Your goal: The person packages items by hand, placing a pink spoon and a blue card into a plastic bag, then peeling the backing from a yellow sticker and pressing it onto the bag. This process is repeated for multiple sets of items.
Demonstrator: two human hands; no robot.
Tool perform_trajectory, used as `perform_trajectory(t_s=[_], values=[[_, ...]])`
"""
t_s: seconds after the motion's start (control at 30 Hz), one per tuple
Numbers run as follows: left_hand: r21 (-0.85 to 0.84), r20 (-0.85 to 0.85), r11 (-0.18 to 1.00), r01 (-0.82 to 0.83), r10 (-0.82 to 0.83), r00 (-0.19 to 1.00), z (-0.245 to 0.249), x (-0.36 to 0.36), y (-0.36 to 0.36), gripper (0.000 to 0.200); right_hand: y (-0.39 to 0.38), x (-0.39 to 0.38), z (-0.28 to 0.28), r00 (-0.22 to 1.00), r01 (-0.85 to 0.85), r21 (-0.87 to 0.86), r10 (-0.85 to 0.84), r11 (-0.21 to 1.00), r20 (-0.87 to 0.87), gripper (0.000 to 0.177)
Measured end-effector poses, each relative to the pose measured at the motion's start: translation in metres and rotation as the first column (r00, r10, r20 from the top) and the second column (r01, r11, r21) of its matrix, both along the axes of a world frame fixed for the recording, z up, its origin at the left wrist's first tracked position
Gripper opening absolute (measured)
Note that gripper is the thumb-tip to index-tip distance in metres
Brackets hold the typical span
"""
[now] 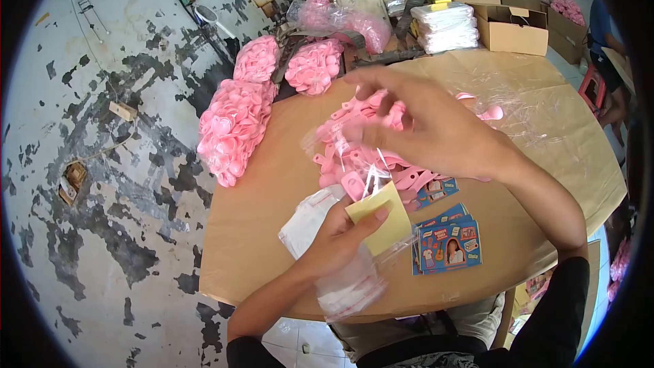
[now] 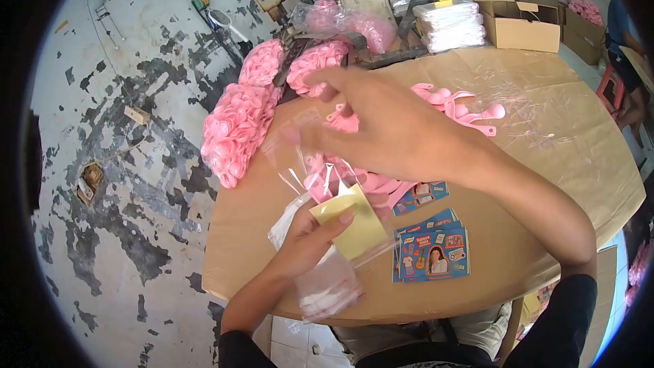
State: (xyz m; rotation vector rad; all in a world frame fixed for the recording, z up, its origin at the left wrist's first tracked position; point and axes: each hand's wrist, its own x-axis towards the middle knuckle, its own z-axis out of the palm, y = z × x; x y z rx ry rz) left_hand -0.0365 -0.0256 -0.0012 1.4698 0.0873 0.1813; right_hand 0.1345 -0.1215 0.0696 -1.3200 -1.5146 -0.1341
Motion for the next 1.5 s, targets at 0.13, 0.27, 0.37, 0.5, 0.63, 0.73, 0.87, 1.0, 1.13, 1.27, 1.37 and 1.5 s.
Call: perform_trajectory(t_s=[0.13,0.27,0.37,0.5,0.63,0.73,0.87,1.0,1.13,1.27,1.37,1.5], values=[[0.009,-0.012,0.988,0.154,-0.154,0.988,0.008,-0.005,-0.002,0.043,-0.009,0.008,0.009,0.982,-0.188,-0.396,0.161,0.899,-0.101,0.020],[0.029,0.096,0.981,-0.191,0.187,0.978,0.002,-0.001,0.009,0.038,-0.005,0.010,0.001,0.977,-0.214,-0.451,0.188,0.866,-0.103,0.012],[-0.035,0.211,0.980,-0.195,0.198,0.957,0.001,0.005,0.013,0.037,-0.009,0.000,0.003,0.994,-0.103,-0.513,0.106,0.852,-0.024,0.013],[0.038,0.180,0.960,-0.278,0.267,0.947,0.001,0.003,0.012,0.038,0.002,0.001,-0.010,0.898,0.127,0.025,-0.125,0.992,0.421,0.016],[0.053,0.172,0.965,-0.255,0.243,0.955,0.006,0.000,0.002,0.040,-0.001,-0.006,-0.009,0.845,0.084,0.026,-0.086,0.996,0.528,0.017],[0.087,0.173,0.962,-0.258,0.241,0.955,0.002,0.002,-0.001,0.039,0.004,-0.007,-0.018,0.795,0.086,0.068,-0.110,0.994,0.597,0.019],[0.223,0.133,0.942,-0.250,0.225,0.965,-0.003,0.001,0.007,0.035,0.004,-0.007,-0.021,0.740,0.150,-0.002,-0.111,0.989,0.663,0.018],[0.226,0.177,0.934,-0.278,0.241,0.954,-0.002,0.003,0.003,0.030,0.002,-0.009,-0.023,0.710,0.157,-0.007,-0.108,0.988,0.696,0.018],[0.222,0.161,0.933,-0.283,0.251,0.955,-0.006,0.003,0.003,0.031,0.000,-0.006,-0.022,0.669,0.199,-0.001,-0.135,0.980,0.731,0.020],[0.226,0.160,0.932,-0.285,0.253,0.954,-0.009,0.005,0.003,0.033,0.001,-0.008,-0.023,0.642,0.215,-0.007,-0.136,0.977,0.755,0.019],[0.361,0.134,0.891,-0.274,0.241,0.961,-0.008,0.002,0.004,0.034,0.001,-0.007,-0.024,0.642,0.229,0.006,-0.155,0.973,0.751,0.019],[0.474,0.118,0.852,-0.222,0.189,0.975,-0.009,0.002,0.006,0.034,-0.002,-0.006,-0.017,0.666,0.192,-0.014,-0.120,0.981,0.737,0.022]])
